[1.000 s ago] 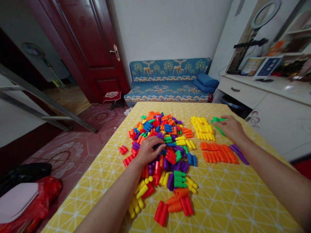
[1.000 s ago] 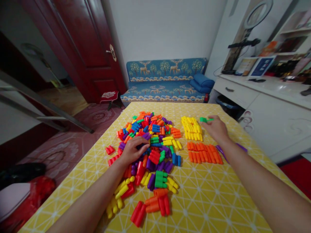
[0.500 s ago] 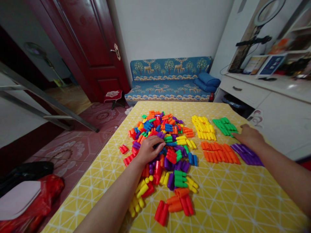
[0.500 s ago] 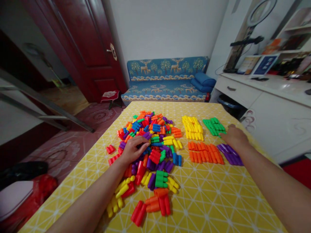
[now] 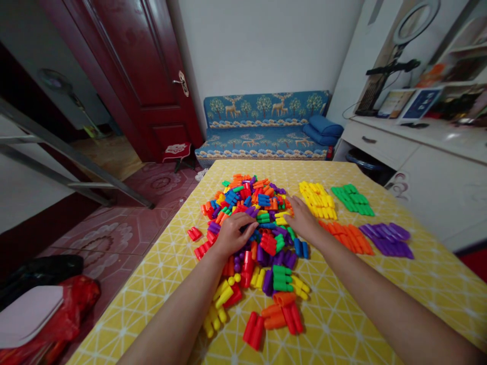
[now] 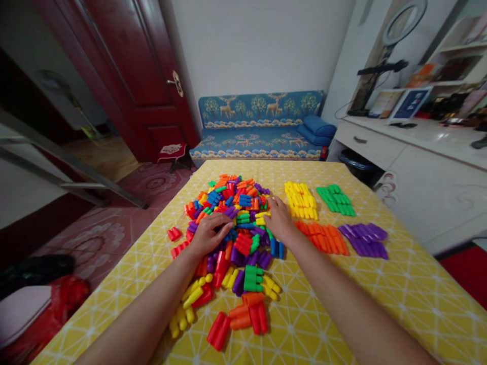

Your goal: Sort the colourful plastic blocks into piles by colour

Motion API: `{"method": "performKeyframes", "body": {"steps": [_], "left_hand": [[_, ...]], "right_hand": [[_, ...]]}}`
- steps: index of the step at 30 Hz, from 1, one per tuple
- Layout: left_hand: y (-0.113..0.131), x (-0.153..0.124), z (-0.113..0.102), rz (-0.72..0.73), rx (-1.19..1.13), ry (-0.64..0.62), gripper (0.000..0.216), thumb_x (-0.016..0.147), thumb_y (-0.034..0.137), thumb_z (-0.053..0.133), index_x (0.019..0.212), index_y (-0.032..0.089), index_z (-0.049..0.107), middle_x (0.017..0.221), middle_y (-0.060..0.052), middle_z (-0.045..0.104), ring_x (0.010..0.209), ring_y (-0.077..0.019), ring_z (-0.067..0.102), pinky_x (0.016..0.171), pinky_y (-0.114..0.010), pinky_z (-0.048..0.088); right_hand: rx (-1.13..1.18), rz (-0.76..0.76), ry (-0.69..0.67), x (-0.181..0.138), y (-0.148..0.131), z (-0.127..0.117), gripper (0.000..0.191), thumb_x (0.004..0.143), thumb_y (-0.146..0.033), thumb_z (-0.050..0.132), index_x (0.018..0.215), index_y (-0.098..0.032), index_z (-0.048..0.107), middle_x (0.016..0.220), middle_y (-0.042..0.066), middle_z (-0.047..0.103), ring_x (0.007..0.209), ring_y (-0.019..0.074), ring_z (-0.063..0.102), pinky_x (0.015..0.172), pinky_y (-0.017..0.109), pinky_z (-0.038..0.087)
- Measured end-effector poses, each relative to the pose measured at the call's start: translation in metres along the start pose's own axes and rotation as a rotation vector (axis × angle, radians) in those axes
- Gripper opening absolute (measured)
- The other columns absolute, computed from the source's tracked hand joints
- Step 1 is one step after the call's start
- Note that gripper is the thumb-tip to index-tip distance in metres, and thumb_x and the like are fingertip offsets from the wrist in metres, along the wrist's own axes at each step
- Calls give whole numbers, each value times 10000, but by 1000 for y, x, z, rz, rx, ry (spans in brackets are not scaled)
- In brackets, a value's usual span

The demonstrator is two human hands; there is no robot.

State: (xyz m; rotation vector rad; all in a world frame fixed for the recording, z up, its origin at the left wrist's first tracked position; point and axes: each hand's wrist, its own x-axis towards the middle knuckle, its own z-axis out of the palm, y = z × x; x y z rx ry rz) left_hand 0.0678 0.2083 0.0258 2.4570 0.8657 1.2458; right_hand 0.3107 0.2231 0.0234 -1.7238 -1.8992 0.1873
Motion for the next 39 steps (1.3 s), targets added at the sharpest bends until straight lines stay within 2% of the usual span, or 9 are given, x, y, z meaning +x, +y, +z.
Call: {"method": "performKeyframes", "body": {"steps": [4, 7, 12, 16, 21, 25, 28, 34, 39], "left_hand": [[0, 0, 1, 6, 5, 3, 198, 936, 288, 529, 860, 175, 673, 812, -78, 692, 769, -180, 649, 697, -304, 515], [-1, -1, 1, -5, 11, -1, 192, 934, 282, 534, 862, 175, 676, 815, -79, 695, 769, -181, 652, 699, -304, 515], [-1, 0, 1, -23, 7, -2, 178, 927, 269, 544, 865, 173, 680, 815, -76, 697, 770, -183, 652, 705, -308, 515], [2, 1, 0, -36, -21, 16, 152, 921, 259, 552, 945, 187, 684, 902, -83, 704, 875, -198, 659, 786, -334, 530], [5, 0, -2, -65, -40, -6, 330, 883, 309, 615, 1203, 228, 622, 1185, -106, 656, 1071, -235, 631, 924, -384, 522], [4, -1, -2, -55, -39, -4, 514, 835, 351, 679, 1321, 249, 548, 1281, -109, 615, 1212, -273, 562, 1013, -427, 477], [3, 0, -2, -47, -70, -15, 494, 837, 344, 678, 1308, 248, 564, 1283, -106, 615, 1205, -268, 569, 1015, -424, 478], [-1, 2, 0, -40, -132, 46, 309, 879, 251, 609, 1185, 228, 643, 1160, -96, 667, 1090, -227, 626, 941, -386, 516], [-4, 1, 0, -55, -120, 115, 259, 858, 261, 633, 1107, 190, 647, 1092, -105, 671, 1032, -225, 634, 886, -385, 534]], "right_hand": [[56, 232, 4, 22, 1, 12, 619, 750, -258, 612, 1353, -157, 512, 1408, 200, 462, 1331, 390, 390, 1085, 539, 303], [287, 361, 56, 32, 6, 17, 544, 662, -293, 696, 1197, -217, 628, 1267, 147, 593, 1226, 351, 506, 1029, 489, 370], [550, 390, -20, 28, 9, 18, 351, 617, -313, 691, 946, -193, 694, 793, 40, 695, 760, 218, 661, 678, 333, 516], [761, 358, -134, 13, -5, 9, 371, 633, -367, 691, 936, -155, 709, 702, 35, 691, 597, 167, 625, 541, 276, 483], [1028, 293, -235, -9, -37, -4, 394, 646, -412, 739, 974, -196, 714, 828, 28, 721, 703, 157, 644, 575, 240, 472], [1054, 252, -256, -24, -61, -9, 427, 717, -471, 710, 1068, -228, 692, 979, 21, 715, 794, 152, 644, 574, 217, 456], [1101, 213, -269, -29, -69, -8, 461, 734, -481, 709, 1115, -224, 670, 957, 22, 710, 811, 155, 649, 639, 242, 499], [1268, 137, -336, -29, -64, -3, 677, 574, -282, 838, 1208, -242, 606, 1229, 61, 650, 1123, 221, 626, 965, 373, 501], [1273, 166, -237, -26, -63, 5, 553, 565, -274, 822, 1088, -224, 649, 1121, 64, 707, 1072, 247, 659, 983, 434, 496]]}}
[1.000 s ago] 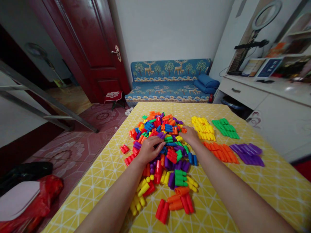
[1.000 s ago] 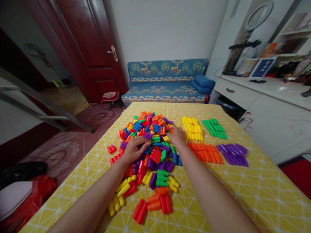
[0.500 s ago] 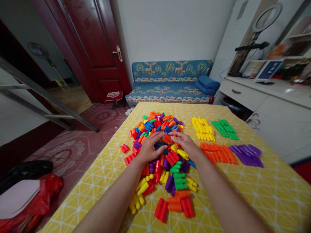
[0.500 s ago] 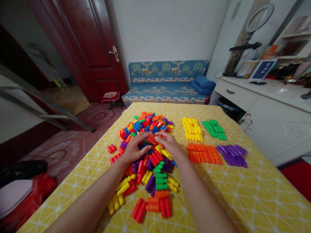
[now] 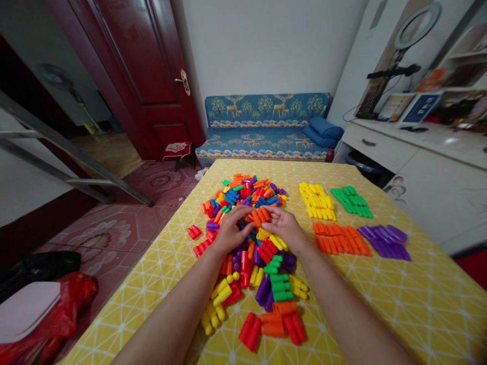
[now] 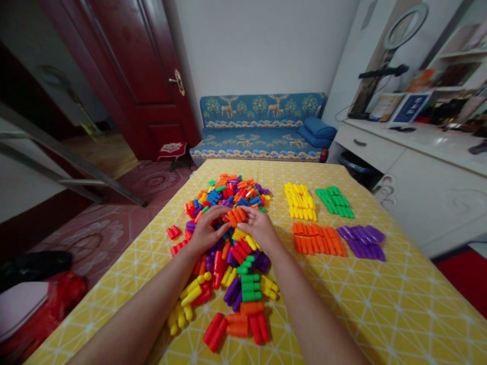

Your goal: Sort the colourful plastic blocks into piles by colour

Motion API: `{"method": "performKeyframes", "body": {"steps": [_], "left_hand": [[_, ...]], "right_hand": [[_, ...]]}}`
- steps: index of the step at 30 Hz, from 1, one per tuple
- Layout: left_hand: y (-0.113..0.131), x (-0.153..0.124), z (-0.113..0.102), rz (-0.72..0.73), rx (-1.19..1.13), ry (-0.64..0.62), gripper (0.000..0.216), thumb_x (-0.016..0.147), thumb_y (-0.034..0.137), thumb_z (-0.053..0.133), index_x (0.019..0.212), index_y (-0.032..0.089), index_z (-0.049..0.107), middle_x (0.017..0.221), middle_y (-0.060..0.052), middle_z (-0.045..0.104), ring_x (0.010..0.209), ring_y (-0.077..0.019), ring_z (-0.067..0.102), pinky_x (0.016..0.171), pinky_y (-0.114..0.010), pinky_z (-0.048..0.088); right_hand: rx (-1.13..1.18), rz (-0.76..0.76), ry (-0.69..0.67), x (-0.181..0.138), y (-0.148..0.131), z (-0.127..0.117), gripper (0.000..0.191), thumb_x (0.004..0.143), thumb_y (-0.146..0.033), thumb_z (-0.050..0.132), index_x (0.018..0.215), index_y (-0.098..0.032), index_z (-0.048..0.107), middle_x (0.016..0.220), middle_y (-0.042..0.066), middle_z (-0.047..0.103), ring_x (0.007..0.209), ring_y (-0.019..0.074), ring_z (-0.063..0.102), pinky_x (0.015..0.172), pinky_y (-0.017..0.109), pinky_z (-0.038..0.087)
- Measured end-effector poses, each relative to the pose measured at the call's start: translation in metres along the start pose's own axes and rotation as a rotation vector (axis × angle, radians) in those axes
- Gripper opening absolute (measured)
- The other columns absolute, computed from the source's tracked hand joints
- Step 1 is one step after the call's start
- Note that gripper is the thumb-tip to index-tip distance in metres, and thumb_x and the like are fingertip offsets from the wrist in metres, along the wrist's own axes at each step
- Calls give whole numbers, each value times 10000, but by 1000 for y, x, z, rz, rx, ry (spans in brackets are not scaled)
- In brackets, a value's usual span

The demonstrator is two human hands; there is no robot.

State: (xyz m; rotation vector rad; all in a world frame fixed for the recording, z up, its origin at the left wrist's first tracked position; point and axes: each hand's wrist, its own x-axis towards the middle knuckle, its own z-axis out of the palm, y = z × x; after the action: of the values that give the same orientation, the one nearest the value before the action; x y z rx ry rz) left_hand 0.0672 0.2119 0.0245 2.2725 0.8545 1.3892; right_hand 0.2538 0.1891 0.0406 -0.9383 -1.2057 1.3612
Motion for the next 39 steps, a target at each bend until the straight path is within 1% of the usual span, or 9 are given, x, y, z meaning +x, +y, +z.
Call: {"method": "performKeyframes", "body": {"steps": [4, 13, 21, 24, 27, 29, 32, 34, 39], "left_hand": [[-2, -2, 1, -8, 10, 24, 260, 839, 304, 662, 1066, 180, 639, 1052, -111, 663, 975, -223, 640, 811, -361, 549], [0, 2, 2, 17, 25, 43, 202, 822, 299, 681, 981, 179, 657, 1005, -100, 660, 955, -213, 634, 820, -356, 541], [4, 3, -1, 27, 14, 27, 197, 826, 261, 672, 1006, 182, 667, 1014, -97, 653, 951, -206, 629, 831, -351, 536], [4, 2, -1, 19, 7, 19, 220, 827, 246, 679, 1040, 194, 670, 1018, -87, 653, 956, -200, 627, 845, -342, 531], [2, 2, 0, 27, 4, 23, 233, 821, 233, 684, 1051, 194, 674, 1027, -84, 653, 966, -199, 625, 852, -339, 529], [2, 1, 0, 28, 5, 25, 241, 820, 231, 684, 1058, 195, 673, 1037, -84, 654, 973, -201, 624, 857, -341, 529], [2, 2, 0, 29, 4, 24, 245, 822, 229, 682, 1064, 194, 675, 1043, -85, 655, 982, -203, 625, 862, -342, 528], [2, 2, 0, 33, 2, 23, 245, 822, 231, 682, 1064, 194, 676, 1043, -87, 655, 985, -204, 626, 863, -342, 528], [3, 2, 0, 27, 12, 19, 237, 829, 235, 675, 1063, 197, 677, 1039, -86, 661, 977, -205, 631, 862, -350, 527]], "right_hand": [[-65, -50, 29, 1, 2, 1, 480, 627, -296, 777, 1082, -221, 647, 1083, 63, 719, 1032, 238, 672, 938, 417, 519], [-280, -157, 72, -1, -4, 2, 446, 677, -230, 684, 1121, -225, 636, 1061, 50, 708, 986, 210, 658, 842, 358, 532], [-230, -164, 143, -4, -9, 3, 266, 698, -317, 709, 927, -189, 663, 928, 46, 714, 852, 193, 660, 795, 334, 526], [-231, -181, 222, -9, -20, -14, 315, 719, -387, 710, 963, -191, 672, 944, 51, 716, 837, 190, 658, 703, 295, 524], [-319, -167, 313, -21, -37, -44, 392, 722, -474, 704, 1001, -199, 683, 955, 56, 720, 795, 183, 652, 591, 256, 490], [-421, -106, 261, -32, -46, -66, 410, 722, -506, 705, 987, -194, 698, 960, 61, 723, 811, 187, 657, 616, 261, 500], [-579, 47, 80, -47, -54, -92, 399, 697, -504, 737, 915, -172, 710, 910, 68, 728, 820, 206, 672, 694, 300, 533], [-634, 112, 53, -52, -55, -103, 397, 658, -493, 769, 866, -161, 708, 872, 72, 726, 796, 213, 678, 692, 309, 547], [-557, 108, 422, -49, -52, -123, 380, 625, -420, 780, 901, -181, 676, 788, 38, 684, 656, 167, 665, 514, 246, 543]]}}
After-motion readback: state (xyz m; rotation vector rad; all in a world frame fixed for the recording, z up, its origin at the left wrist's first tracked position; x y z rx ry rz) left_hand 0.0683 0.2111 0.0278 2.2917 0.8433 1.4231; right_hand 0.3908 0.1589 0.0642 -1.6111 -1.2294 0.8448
